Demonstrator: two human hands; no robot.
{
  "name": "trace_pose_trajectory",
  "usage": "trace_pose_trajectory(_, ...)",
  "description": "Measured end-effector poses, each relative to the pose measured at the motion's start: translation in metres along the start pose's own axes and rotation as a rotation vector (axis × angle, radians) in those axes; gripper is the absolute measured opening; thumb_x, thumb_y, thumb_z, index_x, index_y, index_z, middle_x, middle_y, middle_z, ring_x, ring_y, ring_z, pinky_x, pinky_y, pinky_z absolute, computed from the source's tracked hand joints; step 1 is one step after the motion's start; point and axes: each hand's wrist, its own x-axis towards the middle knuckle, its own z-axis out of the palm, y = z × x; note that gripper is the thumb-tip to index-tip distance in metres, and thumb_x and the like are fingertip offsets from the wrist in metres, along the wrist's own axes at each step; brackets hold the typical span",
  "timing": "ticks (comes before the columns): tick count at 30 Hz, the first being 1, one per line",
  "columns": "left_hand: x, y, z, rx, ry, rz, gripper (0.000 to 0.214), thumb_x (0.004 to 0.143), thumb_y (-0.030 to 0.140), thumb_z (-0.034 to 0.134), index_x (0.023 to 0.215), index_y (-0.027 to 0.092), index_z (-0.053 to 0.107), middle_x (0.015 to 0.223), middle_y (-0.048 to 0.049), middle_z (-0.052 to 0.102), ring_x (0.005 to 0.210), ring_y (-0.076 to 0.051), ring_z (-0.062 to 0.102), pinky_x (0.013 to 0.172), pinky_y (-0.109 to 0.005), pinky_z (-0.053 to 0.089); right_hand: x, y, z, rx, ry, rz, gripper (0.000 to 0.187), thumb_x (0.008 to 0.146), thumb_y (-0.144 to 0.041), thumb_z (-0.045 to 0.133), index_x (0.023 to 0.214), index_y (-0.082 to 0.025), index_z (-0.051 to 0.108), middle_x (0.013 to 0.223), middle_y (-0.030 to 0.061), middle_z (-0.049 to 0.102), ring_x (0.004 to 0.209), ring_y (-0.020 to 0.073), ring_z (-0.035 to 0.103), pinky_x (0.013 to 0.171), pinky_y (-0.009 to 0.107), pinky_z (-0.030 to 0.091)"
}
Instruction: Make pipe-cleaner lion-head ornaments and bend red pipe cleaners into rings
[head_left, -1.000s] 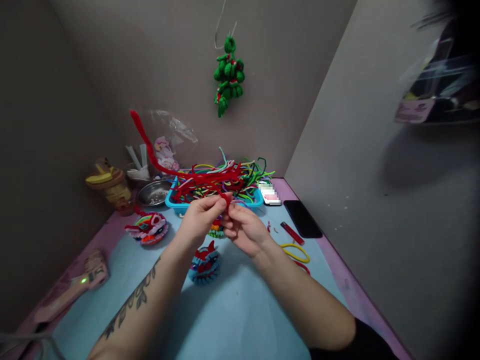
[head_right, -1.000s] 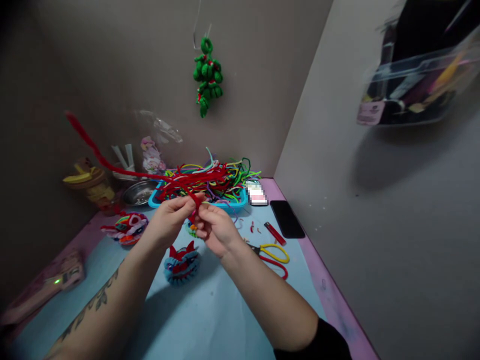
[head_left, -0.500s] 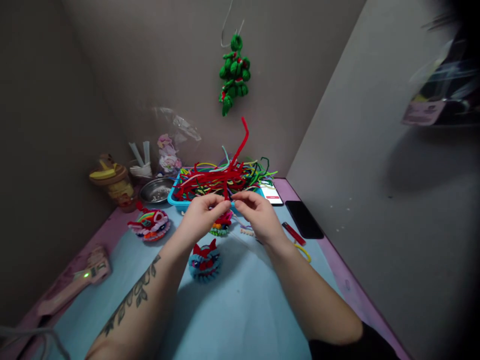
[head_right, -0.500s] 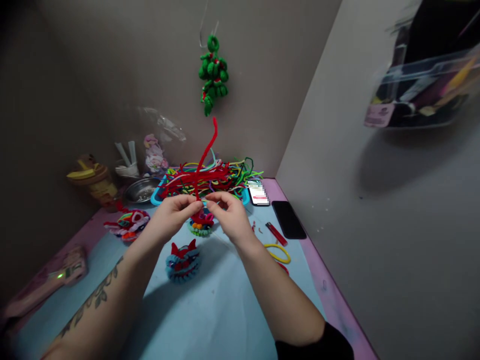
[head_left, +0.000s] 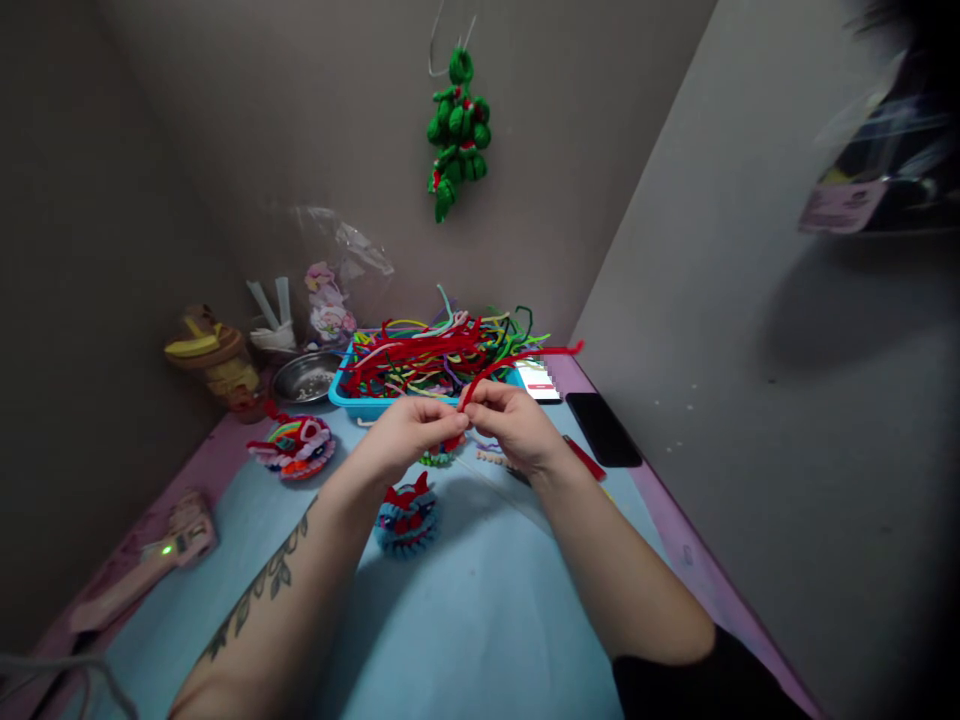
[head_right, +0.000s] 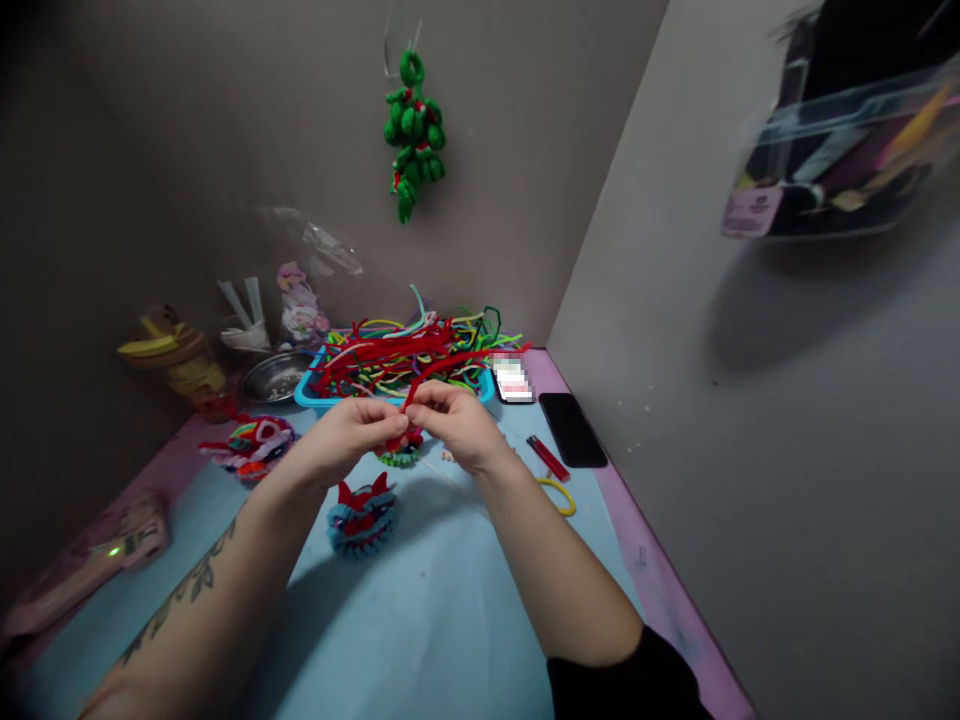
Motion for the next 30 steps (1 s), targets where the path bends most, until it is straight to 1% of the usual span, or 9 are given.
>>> trace_pose_trajectory(2,0.0,-0.001,-0.002,-0.03,0.018,0.003,0.036,0.069,0.047,0.07,0.064,0.012,0.063,0.055,0.002,0.052,0.049,-0.006,0.039,0.049,-0.021,0.028,0.0,0.0,0.0,-0.009,0.015,-0.024,0.024,0.069,-0.035,0.073,0.066,-0.017,0.057,0.066,-0.0029,0.049,0.057,0.0079,0.041,0.051,0.022,0.032)
trace_pose_trajectory(6,0.0,0.0,-0.006,-0.084,0.027,-0.006,0.037,0.067,0.043,0.073,0.09,0.015,0.067,0.074,-0.0019,0.065,0.064,-0.011,0.056,0.056,-0.021,0.04,0.003,0.001,-0.005,0.005,0.18,-0.102,0.029,0.068,-0.041,0.072,0.069,-0.018,0.055,0.067,-0.0036,0.044,0.055,0.0077,0.035,0.049,0.022,0.029)
trace_pose_trajectory(8,0.0,0.002,-0.006,-0.081,0.037,0.009,0.037,0.065,0.037,0.077,0.093,0.015,0.065,0.077,-0.0022,0.066,0.068,-0.012,0.06,0.06,-0.022,0.044,0.004,0.001,-0.009,-0.008,0.226,-0.15,0.03,0.07,-0.043,0.071,0.068,-0.018,0.054,0.069,-0.0029,0.045,0.055,0.0078,0.034,0.049,0.022,0.028)
trace_pose_trajectory(12,-0.003,0.006,0.003,0.019,0.134,0.214,0.033,0.067,0.029,0.076,0.093,0.017,0.06,0.09,-0.0033,0.067,0.073,-0.013,0.063,0.065,-0.024,0.05,0.004,0.003,-0.013,-0.056,0.235,-0.225,0.027,0.075,-0.044,0.068,0.07,-0.019,0.057,0.076,-0.0003,0.05,0.058,0.009,0.037,0.051,0.022,0.03)
trace_pose_trajectory(15,-0.008,0.007,0.012,0.307,0.213,0.411,0.024,0.075,0.028,0.069,0.096,0.019,0.062,0.097,-0.0052,0.068,0.082,-0.016,0.065,0.07,-0.026,0.052,0.003,0.004,-0.011,-0.042,0.27,-0.247,0.027,0.075,-0.044,0.067,0.07,-0.02,0.057,0.077,-0.0003,0.049,0.058,0.0093,0.037,0.051,0.023,0.03)
trace_pose_trajectory(18,-0.011,0.008,0.016,0.562,0.282,0.564,0.011,0.081,0.026,0.063,0.089,0.02,0.066,0.095,-0.0056,0.071,0.086,-0.017,0.065,0.077,-0.028,0.052,0.002,0.003,-0.005,-0.021,0.299,-0.247,0.032,0.074,-0.048,0.067,0.069,-0.02,0.053,0.078,-0.0003,0.049,0.056,0.0087,0.034,0.05,0.023,0.028)
trace_pose_trajectory(21,-0.012,0.007,0.017,0.678,0.334,0.686,0.006,0.083,0.021,0.06,0.083,0.019,0.066,0.087,-0.0043,0.072,0.082,-0.015,0.066,0.079,-0.027,0.05,0.0,0.0,0.003,0.031,0.303,-0.245,0.034,0.072,-0.049,0.068,0.07,-0.02,0.051,0.077,-0.0007,0.049,0.052,0.0076,0.03,0.047,0.023,0.024)
trace_pose_trajectory(26,-0.013,0.005,0.02,0.74,0.38,0.753,0.008,0.083,0.019,0.058,0.08,0.02,0.065,0.084,-0.0039,0.072,0.078,-0.014,0.065,0.076,-0.025,0.049,-0.002,-0.004,0.014,0.199,0.288,-0.209,0.032,0.071,-0.048,0.068,0.072,-0.022,0.05,0.067,-0.0036,0.04,0.05,0.008,0.025,0.046,0.024,0.02)
trace_pose_trajectory(30,-0.015,0.002,0.024,0.744,0.479,0.759,0.007,0.082,0.021,0.059,0.081,0.021,0.066,0.08,-0.0027,0.072,0.075,-0.014,0.065,0.076,-0.024,0.048,-0.002,-0.005,0.017,0.261,0.278,-0.19,0.03,0.071,-0.046,0.068,0.074,-0.022,0.05,0.064,-0.0042,0.036,0.05,0.0087,0.025,0.046,0.024,0.019)
